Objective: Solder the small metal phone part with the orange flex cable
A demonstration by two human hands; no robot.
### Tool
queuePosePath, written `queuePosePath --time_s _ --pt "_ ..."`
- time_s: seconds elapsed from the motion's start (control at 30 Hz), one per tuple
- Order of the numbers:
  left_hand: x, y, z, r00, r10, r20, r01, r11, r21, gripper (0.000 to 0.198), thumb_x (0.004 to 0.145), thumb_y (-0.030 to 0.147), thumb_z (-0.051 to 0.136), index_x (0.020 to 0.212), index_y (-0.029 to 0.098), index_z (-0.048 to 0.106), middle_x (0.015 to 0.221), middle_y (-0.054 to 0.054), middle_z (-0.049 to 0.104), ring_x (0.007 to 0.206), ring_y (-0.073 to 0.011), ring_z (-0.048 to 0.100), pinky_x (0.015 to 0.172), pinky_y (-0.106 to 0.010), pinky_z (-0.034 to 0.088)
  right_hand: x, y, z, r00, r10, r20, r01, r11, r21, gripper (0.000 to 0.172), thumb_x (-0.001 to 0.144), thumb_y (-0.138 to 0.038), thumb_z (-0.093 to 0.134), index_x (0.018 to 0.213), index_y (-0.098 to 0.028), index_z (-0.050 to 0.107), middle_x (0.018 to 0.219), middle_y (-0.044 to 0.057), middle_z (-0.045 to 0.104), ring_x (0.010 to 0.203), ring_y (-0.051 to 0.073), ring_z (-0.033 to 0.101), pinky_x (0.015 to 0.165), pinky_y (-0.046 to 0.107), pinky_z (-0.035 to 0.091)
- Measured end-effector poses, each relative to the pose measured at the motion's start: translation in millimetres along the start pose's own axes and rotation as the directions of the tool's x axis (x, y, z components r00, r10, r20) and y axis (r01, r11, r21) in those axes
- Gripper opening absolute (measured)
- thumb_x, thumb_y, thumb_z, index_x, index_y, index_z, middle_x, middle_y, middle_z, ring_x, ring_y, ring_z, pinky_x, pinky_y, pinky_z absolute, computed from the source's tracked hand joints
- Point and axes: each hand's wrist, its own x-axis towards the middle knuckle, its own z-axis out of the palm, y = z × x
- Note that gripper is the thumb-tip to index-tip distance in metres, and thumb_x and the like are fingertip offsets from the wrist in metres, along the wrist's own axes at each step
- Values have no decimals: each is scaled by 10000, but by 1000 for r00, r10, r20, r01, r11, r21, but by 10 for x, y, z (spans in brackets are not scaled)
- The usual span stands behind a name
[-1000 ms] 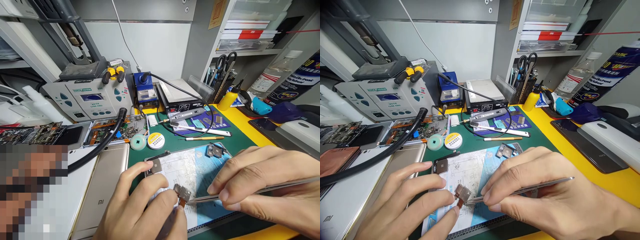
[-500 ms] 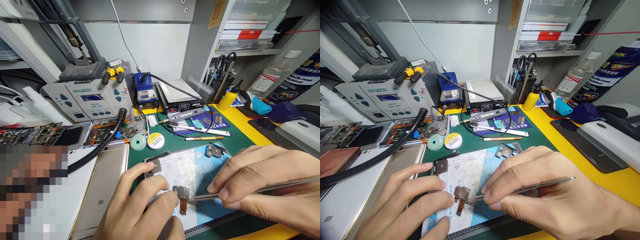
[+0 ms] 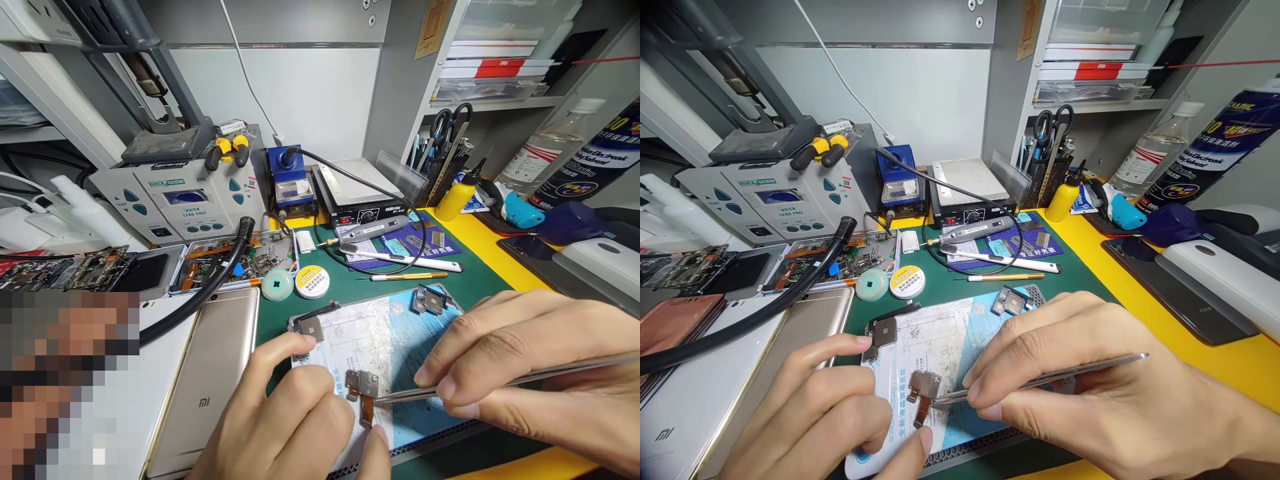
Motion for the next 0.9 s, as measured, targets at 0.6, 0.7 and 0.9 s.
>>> queuePosePath --time_s 0.6,0.7,0.9 --pt "-27 -56 13 995 83 47 -83 997 3 142 956 109 673 866 208 720 862 55 769 890 -137 653 1166 -393 406 99 -14 -94 984 13 -176 -42 985 -166 176 825 -185 882 947 -312 884 904 -17 875 816 186 836 747 187 670" --pt "-23 -63 1 995 90 48 -91 996 20 184 969 97 638 851 205 729 857 62 776 856 -135 653 1165 -389 401 125 -21 -93 978 17 -207 -56 981 -184 143 806 -210 894 922 -294 893 887 1 876 792 203 836 730 198 675" --pt "-34 -75 -7 986 144 82 -149 988 51 289 993 50 566 926 225 785 904 20 779 962 -174 617 1172 -459 361 129 -16 -57 981 32 -193 -64 984 -164 124 810 -209 894 917 -272 894 876 17 872 790 205 831 737 208 672"
